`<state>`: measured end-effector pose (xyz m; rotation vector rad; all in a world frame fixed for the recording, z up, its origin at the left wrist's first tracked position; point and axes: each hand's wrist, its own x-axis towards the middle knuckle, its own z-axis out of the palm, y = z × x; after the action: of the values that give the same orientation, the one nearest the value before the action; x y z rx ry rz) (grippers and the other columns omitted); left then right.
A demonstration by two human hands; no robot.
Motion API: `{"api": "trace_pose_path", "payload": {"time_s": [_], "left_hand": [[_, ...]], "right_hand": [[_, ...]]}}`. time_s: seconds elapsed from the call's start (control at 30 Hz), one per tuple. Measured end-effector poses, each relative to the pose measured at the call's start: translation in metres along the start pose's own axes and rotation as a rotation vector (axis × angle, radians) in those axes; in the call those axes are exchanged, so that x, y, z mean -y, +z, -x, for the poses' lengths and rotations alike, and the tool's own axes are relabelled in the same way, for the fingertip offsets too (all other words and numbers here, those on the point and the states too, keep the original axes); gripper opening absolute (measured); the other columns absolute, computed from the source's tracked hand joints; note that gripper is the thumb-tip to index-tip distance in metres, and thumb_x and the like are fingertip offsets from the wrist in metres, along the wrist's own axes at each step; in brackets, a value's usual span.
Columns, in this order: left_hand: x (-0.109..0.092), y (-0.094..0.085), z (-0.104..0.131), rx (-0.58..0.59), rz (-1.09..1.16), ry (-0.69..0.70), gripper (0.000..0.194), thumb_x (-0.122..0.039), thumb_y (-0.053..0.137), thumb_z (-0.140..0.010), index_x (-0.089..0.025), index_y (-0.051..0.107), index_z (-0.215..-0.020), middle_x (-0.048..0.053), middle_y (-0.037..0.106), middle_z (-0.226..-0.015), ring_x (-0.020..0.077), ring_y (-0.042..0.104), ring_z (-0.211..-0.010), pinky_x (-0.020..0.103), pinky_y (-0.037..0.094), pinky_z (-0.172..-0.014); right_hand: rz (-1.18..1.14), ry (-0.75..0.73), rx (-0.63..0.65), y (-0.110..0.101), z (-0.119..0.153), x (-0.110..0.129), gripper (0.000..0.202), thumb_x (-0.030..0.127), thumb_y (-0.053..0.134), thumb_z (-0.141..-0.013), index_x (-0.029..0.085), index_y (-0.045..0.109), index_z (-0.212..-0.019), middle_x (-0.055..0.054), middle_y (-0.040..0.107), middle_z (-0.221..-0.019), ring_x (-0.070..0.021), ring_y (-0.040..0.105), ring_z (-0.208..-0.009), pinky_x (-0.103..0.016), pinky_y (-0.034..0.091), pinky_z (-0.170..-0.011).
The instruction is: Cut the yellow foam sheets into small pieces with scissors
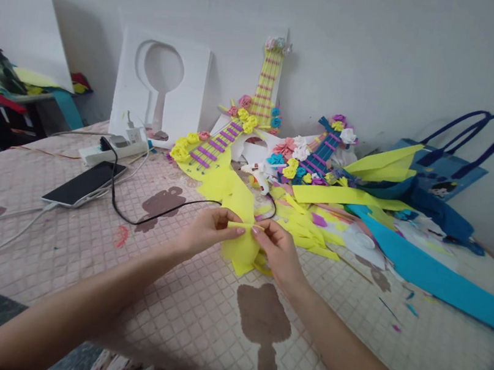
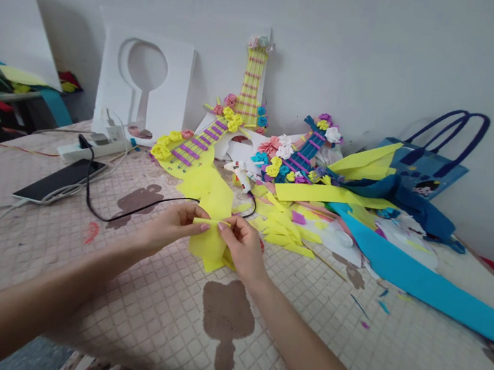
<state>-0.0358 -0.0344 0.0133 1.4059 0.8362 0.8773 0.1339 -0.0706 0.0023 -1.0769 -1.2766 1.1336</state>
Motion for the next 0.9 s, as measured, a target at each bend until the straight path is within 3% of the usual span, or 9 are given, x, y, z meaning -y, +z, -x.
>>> {"api": "trace_pose_path", "payload": {"time_s": [0.3,0.57,0.73,0.9], "left_hand": [[0.0,0.002,0.0,-0.044,-0.024,0.059,0.03,-0.042,0.067,-0.068,-0.012,0.061,-0.073,0.002,0.059,-0.066,0.011,0.052,-0.061,0.022,0.04,-0.056],[-0.005,0.006,-0.002,-0.074,-0.187,0.127,0.027,-0.041,0.065,-0.069,-0.013,0.064,-0.072,0.003,0.062,-0.068,0.0119,0.053,-0.06,0.022,0.039,-0.053],[-0.01,0.002,-0.011,-0.013,-0.162,0.104,0.026,-0.039,0.064,-0.071,-0.013,0.065,-0.074,0.003,0.062,-0.068,0.0113,0.053,-0.059,0.022,0.039,-0.053],[-0.031,-0.002,-0.02,0.077,-0.155,0.09,0.025,-0.038,0.064,-0.071,-0.013,0.067,-0.075,0.005,0.065,-0.068,0.0132,0.056,-0.06,0.024,0.042,-0.055]], "right_hand": [[0.021,-0.008,-0.001,0.001,0.0,-0.002,0.022,0.041,0.061,-0.075,0.02,0.058,-0.075,0.002,0.052,-0.065,-0.0111,0.044,-0.057,-0.022,0.036,-0.053],[0.041,-0.025,0.014,0.001,-0.001,-0.001,0.02,0.04,0.061,-0.076,0.02,0.058,-0.074,0.002,0.05,-0.064,-0.0114,0.043,-0.057,-0.022,0.034,-0.052],[0.032,-0.055,-0.024,-0.001,-0.004,0.007,0.018,0.038,0.061,-0.077,0.02,0.059,-0.076,0.002,0.051,-0.067,-0.011,0.043,-0.059,-0.022,0.035,-0.053],[-0.029,-0.067,-0.08,-0.002,-0.009,0.021,0.019,0.038,0.062,-0.075,0.019,0.058,-0.073,0.003,0.048,-0.062,-0.0104,0.043,-0.056,-0.022,0.036,-0.052]]}}
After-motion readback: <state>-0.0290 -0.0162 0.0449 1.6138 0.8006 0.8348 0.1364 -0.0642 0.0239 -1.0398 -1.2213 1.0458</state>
